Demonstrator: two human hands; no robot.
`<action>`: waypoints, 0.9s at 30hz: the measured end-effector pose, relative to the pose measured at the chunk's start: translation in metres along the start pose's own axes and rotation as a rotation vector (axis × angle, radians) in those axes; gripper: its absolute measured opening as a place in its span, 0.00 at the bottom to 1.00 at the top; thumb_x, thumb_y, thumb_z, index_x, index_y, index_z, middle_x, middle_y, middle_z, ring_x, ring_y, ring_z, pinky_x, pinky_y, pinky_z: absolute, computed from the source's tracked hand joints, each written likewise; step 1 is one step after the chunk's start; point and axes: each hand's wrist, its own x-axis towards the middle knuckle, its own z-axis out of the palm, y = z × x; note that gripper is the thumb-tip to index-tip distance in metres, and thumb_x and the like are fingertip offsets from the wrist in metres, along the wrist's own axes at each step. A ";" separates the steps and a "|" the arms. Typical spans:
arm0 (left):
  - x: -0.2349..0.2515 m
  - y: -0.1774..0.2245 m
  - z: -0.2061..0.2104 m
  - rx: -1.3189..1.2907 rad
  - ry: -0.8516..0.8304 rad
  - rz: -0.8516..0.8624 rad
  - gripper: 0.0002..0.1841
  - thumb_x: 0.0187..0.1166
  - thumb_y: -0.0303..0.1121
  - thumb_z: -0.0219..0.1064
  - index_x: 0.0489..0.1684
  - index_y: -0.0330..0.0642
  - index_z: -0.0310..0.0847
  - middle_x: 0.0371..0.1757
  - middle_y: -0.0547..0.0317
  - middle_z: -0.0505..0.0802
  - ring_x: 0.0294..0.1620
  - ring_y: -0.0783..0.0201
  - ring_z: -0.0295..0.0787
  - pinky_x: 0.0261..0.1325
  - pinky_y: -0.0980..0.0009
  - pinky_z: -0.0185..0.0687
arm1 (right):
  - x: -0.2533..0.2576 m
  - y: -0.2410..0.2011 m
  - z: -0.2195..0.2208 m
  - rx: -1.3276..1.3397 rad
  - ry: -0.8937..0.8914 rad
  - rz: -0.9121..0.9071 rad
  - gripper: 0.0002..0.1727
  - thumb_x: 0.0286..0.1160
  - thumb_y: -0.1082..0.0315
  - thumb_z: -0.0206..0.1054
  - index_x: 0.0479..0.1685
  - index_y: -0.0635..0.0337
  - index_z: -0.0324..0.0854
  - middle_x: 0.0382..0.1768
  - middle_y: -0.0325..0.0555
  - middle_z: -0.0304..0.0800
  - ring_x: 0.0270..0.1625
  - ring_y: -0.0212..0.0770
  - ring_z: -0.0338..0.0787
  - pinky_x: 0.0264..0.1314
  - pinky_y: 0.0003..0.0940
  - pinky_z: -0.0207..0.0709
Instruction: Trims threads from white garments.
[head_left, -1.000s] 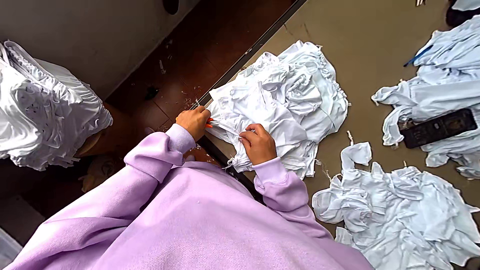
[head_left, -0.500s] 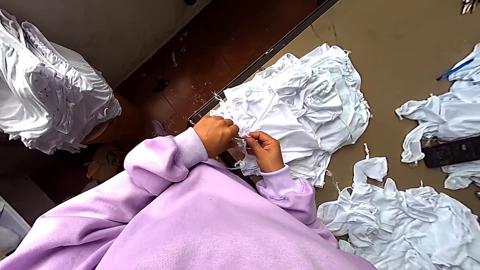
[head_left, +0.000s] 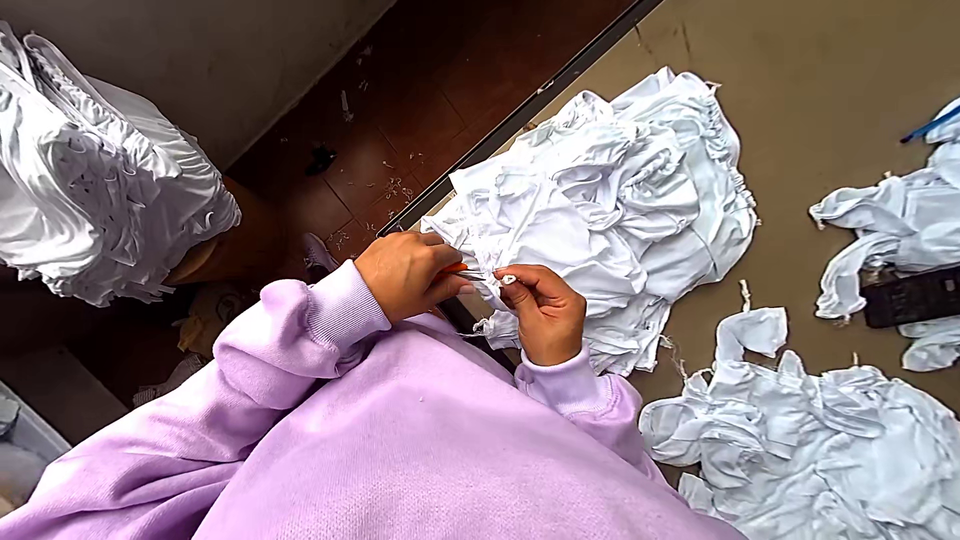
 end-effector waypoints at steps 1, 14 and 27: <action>0.000 0.001 0.001 -0.012 0.008 0.011 0.21 0.85 0.48 0.63 0.42 0.36 0.90 0.34 0.49 0.92 0.36 0.51 0.92 0.39 0.51 0.87 | 0.000 -0.002 0.001 -0.012 -0.012 -0.018 0.07 0.77 0.76 0.67 0.45 0.68 0.89 0.47 0.43 0.93 0.45 0.24 0.91 0.49 0.20 0.87; -0.010 -0.001 0.012 -0.067 -0.044 0.081 0.21 0.86 0.48 0.62 0.36 0.37 0.89 0.30 0.50 0.90 0.32 0.51 0.91 0.31 0.51 0.83 | 0.006 -0.012 0.010 -0.033 -0.207 -0.057 0.07 0.78 0.76 0.66 0.42 0.69 0.90 0.43 0.45 0.93 0.41 0.24 0.90 0.46 0.18 0.86; -0.021 -0.009 0.011 -0.144 -0.073 0.052 0.21 0.86 0.48 0.62 0.41 0.35 0.90 0.33 0.50 0.91 0.35 0.52 0.91 0.36 0.51 0.84 | 0.007 -0.013 0.016 -0.058 -0.256 -0.077 0.07 0.79 0.75 0.66 0.41 0.68 0.90 0.42 0.44 0.93 0.44 0.24 0.90 0.49 0.18 0.86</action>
